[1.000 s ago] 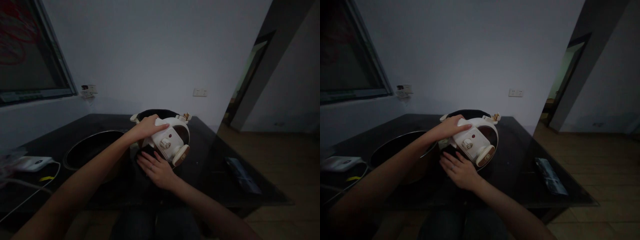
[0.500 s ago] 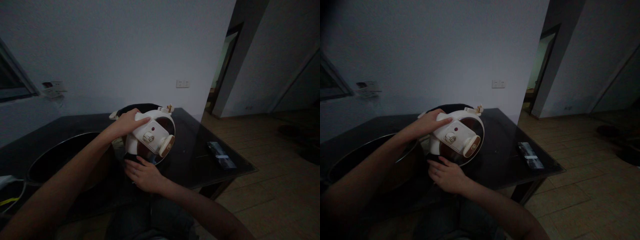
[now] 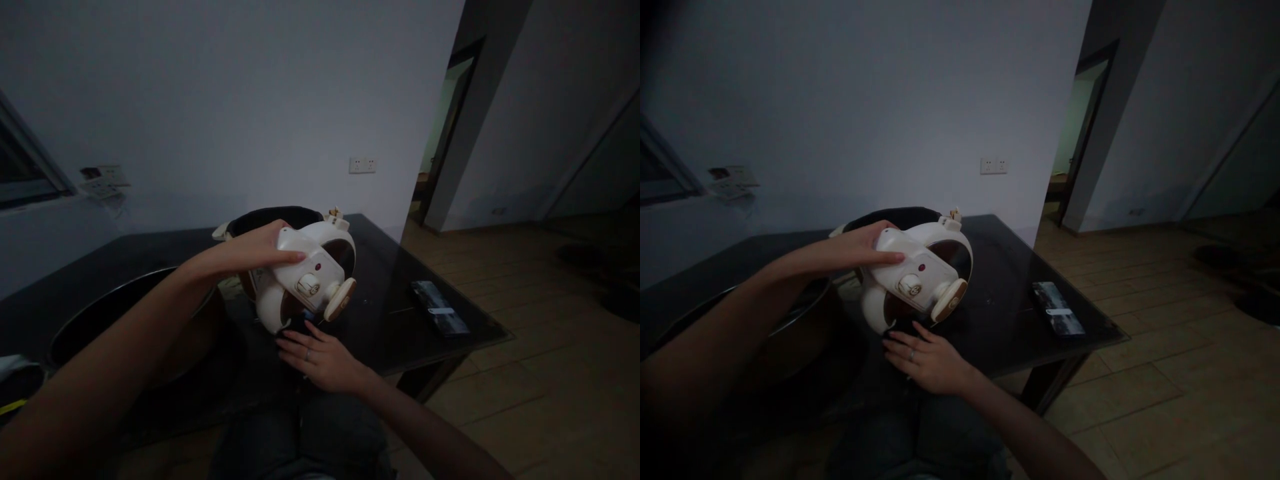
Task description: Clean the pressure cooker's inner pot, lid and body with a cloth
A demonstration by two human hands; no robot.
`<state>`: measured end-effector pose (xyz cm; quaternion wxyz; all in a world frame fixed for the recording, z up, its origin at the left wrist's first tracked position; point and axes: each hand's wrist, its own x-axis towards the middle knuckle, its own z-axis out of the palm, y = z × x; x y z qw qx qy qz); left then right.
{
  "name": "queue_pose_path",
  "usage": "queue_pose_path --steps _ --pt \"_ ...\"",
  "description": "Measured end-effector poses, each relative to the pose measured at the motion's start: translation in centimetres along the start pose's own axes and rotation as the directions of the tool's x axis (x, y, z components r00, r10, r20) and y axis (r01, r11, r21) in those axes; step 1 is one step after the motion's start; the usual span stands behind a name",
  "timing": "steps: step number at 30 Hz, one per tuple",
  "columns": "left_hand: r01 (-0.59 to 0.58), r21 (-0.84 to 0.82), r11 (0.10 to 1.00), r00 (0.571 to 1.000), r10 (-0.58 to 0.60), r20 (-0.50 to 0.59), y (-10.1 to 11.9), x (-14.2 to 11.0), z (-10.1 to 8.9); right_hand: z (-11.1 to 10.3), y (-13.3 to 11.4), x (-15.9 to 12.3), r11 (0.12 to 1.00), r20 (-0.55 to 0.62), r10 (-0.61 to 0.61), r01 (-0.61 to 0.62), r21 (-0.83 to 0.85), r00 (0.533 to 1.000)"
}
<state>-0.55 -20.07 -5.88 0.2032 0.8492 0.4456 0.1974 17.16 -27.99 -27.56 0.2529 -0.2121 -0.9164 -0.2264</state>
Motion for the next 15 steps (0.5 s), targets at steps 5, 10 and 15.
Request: queue_pose_path --steps 5,10,15 --pt "0.023 -0.108 0.994 0.998 -0.029 -0.060 -0.3 0.7 0.6 -1.1 -0.8 1.1 0.995 -0.110 0.091 -0.085 0.055 0.990" --pt "0.071 -0.212 0.975 0.995 -0.084 -0.055 0.0 0.8 0.8 -2.4 -1.2 5.2 0.984 -0.273 0.177 -0.159 0.086 0.946" --pt "0.067 -0.227 0.972 0.997 -0.074 -0.025 1.1 1.2 1.1 -2.8 -1.0 9.1 0.956 -0.312 0.283 -0.292 0.020 0.907"
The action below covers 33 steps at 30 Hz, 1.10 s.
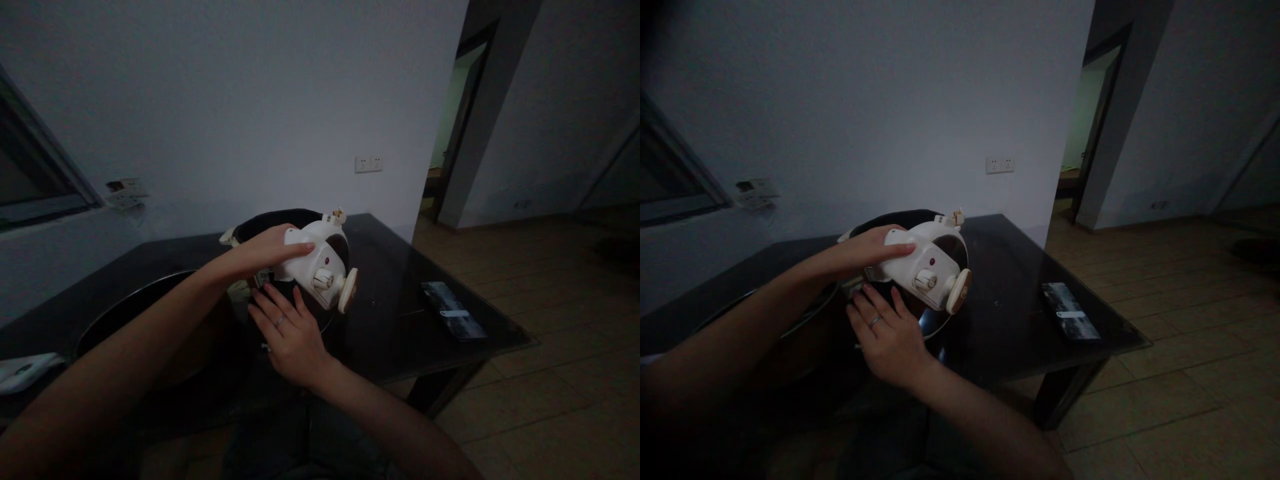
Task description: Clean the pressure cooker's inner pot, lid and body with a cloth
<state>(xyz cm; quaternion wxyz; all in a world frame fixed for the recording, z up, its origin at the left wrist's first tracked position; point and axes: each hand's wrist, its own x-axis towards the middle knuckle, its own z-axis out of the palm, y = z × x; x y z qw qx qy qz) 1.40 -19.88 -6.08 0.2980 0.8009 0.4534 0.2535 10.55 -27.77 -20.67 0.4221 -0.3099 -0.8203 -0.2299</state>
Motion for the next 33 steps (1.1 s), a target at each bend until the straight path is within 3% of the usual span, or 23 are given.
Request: queue_pose_path --steps 6,14,19,26,30,33 --pt "0.041 -0.249 0.968 0.988 -0.002 0.152 -1.1 0.5 -0.2 -0.2 0.5 -2.1 0.983 0.078 -0.140 0.148 -0.106 0.987" --pt "0.223 -0.292 0.930 0.951 -0.141 0.277 -2.2 0.0 -1.8 -0.4 1.2 -3.7 0.934 0.217 -0.343 0.357 -0.028 0.914" --pt "0.247 -0.356 0.901 0.961 -0.182 0.207 -2.0 -0.5 -1.0 -0.6 1.7 -3.2 0.927 0.230 -0.367 0.375 0.012 0.901" --pt "0.237 -0.604 0.761 0.970 -0.154 0.187 -1.8 -0.9 0.8 -0.9 1.8 -0.5 0.938 0.130 -0.346 0.347 0.018 0.929" --pt "0.228 -0.595 0.771 0.972 -0.148 0.180 -1.4 -1.0 1.0 -0.9 2.1 1.6 0.948 0.098 -0.303 0.310 -0.069 0.948" --pt "0.221 -0.609 0.762 0.975 -0.151 0.165 -0.9 -1.3 1.3 -0.5 2.1 1.7 0.948 0.073 -0.294 0.301 -0.106 0.953"
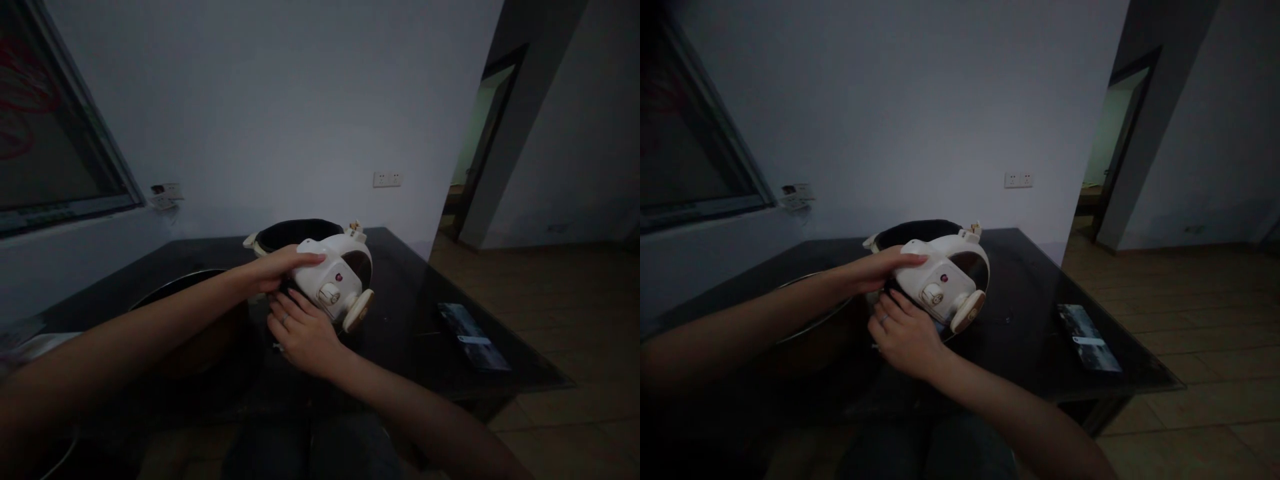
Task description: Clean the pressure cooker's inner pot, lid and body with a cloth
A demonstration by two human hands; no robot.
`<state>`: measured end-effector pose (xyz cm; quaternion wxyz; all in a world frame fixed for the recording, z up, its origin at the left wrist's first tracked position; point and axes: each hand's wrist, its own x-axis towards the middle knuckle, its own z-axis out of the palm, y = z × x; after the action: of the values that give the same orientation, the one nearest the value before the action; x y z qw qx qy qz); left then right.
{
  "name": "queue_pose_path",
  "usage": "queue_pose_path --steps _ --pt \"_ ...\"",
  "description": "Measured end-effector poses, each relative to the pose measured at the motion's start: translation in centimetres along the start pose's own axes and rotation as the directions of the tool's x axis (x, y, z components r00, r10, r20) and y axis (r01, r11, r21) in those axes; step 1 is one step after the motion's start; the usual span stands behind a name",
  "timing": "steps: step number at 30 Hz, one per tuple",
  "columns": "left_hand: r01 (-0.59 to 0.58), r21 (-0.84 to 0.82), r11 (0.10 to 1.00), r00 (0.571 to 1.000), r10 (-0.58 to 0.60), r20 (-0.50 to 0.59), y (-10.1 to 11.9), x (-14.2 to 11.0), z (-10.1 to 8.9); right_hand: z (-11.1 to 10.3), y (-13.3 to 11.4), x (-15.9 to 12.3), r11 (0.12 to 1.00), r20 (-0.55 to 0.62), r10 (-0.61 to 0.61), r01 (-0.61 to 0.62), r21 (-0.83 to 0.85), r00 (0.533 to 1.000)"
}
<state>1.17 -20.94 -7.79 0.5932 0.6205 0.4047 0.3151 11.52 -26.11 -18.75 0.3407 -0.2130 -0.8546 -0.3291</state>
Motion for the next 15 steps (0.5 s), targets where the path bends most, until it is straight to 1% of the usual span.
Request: queue_pose_path --steps 2,4,6,9,10,12,15 --pt "0.006 -0.037 0.999 1.000 -0.006 0.002 0.0 -0.3 0.4 0.5 -0.5 -0.7 1.000 -0.036 -0.021 0.021 -0.008 0.999" --pt "0.005 -0.078 0.997 1.000 -0.005 0.004 -0.2 -0.7 0.6 1.1 -1.1 -2.0 0.997 -0.046 -0.078 0.078 -0.004 0.996" --pt "-0.011 -0.106 0.994 1.000 0.010 -0.010 -0.4 -1.0 0.7 1.7 -1.4 -3.5 0.984 -0.013 -0.177 0.177 0.012 0.984" --pt "-0.034 -0.131 0.991 0.998 0.026 -0.061 -0.7 -1.3 0.7 1.8 -0.7 -5.8 0.941 0.085 -0.336 0.330 0.071 0.938" --pt "-0.039 -0.141 0.989 0.997 0.029 -0.075 -0.7 -1.5 0.7 1.6 -0.1 -6.4 0.928 0.109 -0.369 0.361 0.092 0.923" --pt "-0.061 -0.159 0.985 0.993 0.044 -0.111 -0.4 -1.8 0.6 0.6 1.4 -7.5 0.916 0.117 -0.397 0.387 0.104 0.910" --pt "-0.128 -0.171 0.977 0.980 0.097 -0.175 0.2 -2.8 0.5 -1.4 3.6 -9.0 0.922 0.078 -0.384 0.379 0.077 0.920"
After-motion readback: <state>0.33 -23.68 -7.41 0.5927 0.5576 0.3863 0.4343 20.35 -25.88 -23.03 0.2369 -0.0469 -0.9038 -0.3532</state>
